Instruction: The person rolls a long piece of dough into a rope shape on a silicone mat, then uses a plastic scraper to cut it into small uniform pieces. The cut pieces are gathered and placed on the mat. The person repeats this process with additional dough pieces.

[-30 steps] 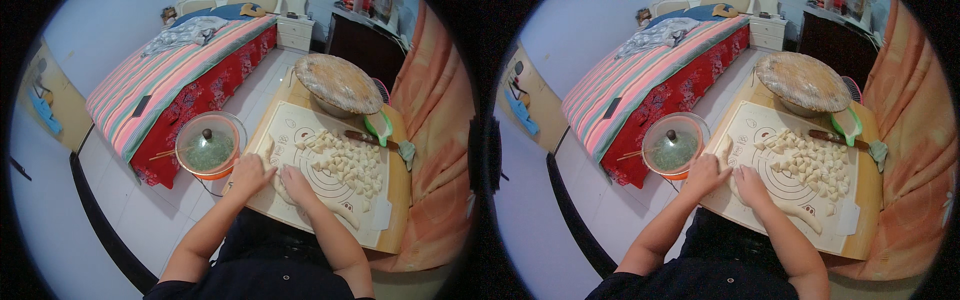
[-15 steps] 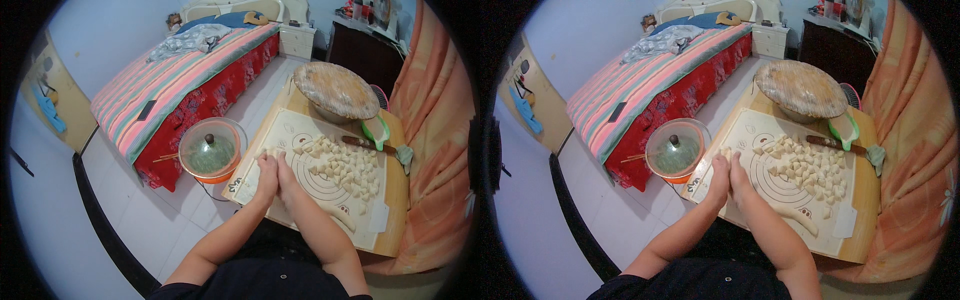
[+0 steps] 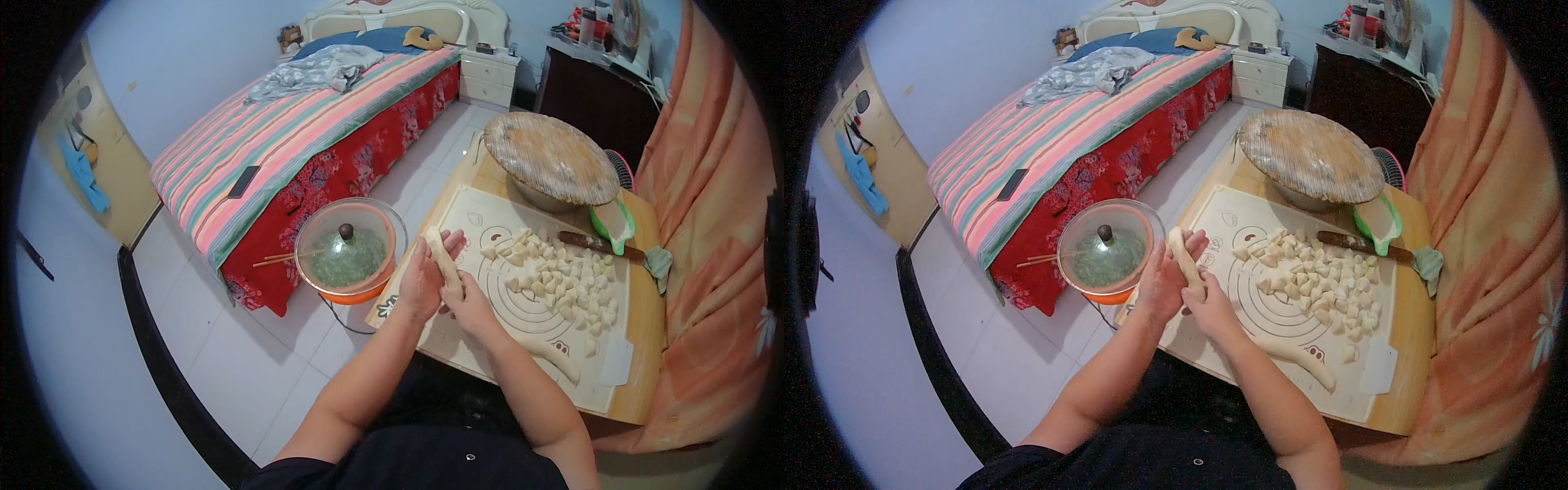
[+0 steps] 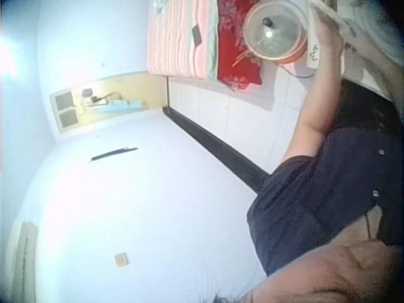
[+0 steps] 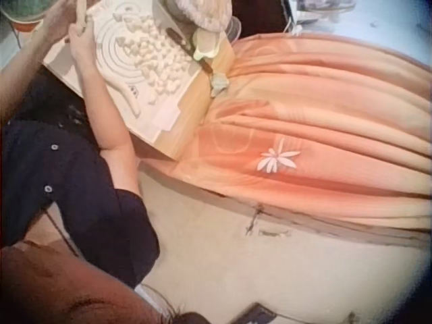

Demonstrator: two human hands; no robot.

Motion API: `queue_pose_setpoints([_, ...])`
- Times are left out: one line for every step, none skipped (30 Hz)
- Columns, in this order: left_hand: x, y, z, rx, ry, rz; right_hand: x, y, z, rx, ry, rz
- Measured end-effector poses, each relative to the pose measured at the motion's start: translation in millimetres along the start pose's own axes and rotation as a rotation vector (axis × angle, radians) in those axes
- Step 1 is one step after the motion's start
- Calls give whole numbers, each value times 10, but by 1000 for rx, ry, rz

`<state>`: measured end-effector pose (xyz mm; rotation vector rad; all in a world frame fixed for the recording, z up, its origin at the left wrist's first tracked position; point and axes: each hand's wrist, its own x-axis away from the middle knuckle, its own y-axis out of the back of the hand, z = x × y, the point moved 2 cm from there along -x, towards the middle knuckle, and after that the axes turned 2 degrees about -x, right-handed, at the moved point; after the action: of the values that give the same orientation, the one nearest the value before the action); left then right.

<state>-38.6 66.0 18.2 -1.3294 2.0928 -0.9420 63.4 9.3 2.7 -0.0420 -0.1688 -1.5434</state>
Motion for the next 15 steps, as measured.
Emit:
queue_pose_setpoints([-24, -31, -87, 23, -25, 4, 30, 64, -5, -54, -59, 52])
queue_pose_setpoints([-62, -13, -181, 108, -29, -29, 64, 94, 12, -111, -118, 103])
queue_pose_setpoints([-103, 20, -264, 193, -28, -64, 71, 116, 18, -117, -103, 140])
queue_pose_setpoints([-138, 53, -325, 279, -27, -99, 67, 137, 30, -123, -87, 176])
queue_pose_setpoints([-173, 93, -357, 354, -18, -72, 62, 137, 74, -127, -69, 215])
queue_pose_setpoints([-191, 107, -372, 297, -34, -28, 57, 109, 130, -163, -92, 241])
queue_pose_setpoints([-200, 112, -388, 239, -50, 16, 51, 54, 208, -200, -114, 268])
queue_pose_setpoints([-219, 89, -404, 180, -62, 65, 35, 12, 269, -237, -134, 289])
queue_pose_setpoints([-209, -69, -441, -42, -76, 20, -8, 3, 291, -283, -127, 279])
queue_pose_setpoints([-185, -265, -469, -265, -92, -25, -55, -2, 304, -330, -119, 270])
queue_pose_setpoints([-162, -390, -510, -487, -112, -72, -72, -10, 312, -372, -110, 266])
queue_pose_setpoints([-184, -410, -505, -511, -60, 0, -64, -8, 312, -434, -102, 281])
queue_pose_setpoints([-207, -423, -497, -535, -7, 71, -50, -5, 309, -496, -94, 296])
queue_pose_setpoints([-212, -439, -498, -563, 43, 140, -44, -13, 310, -560, -83, 315])
queue_pose_setpoints([-202, -457, -522, -501, 26, 135, -41, -27, 305, -549, -62, 347])
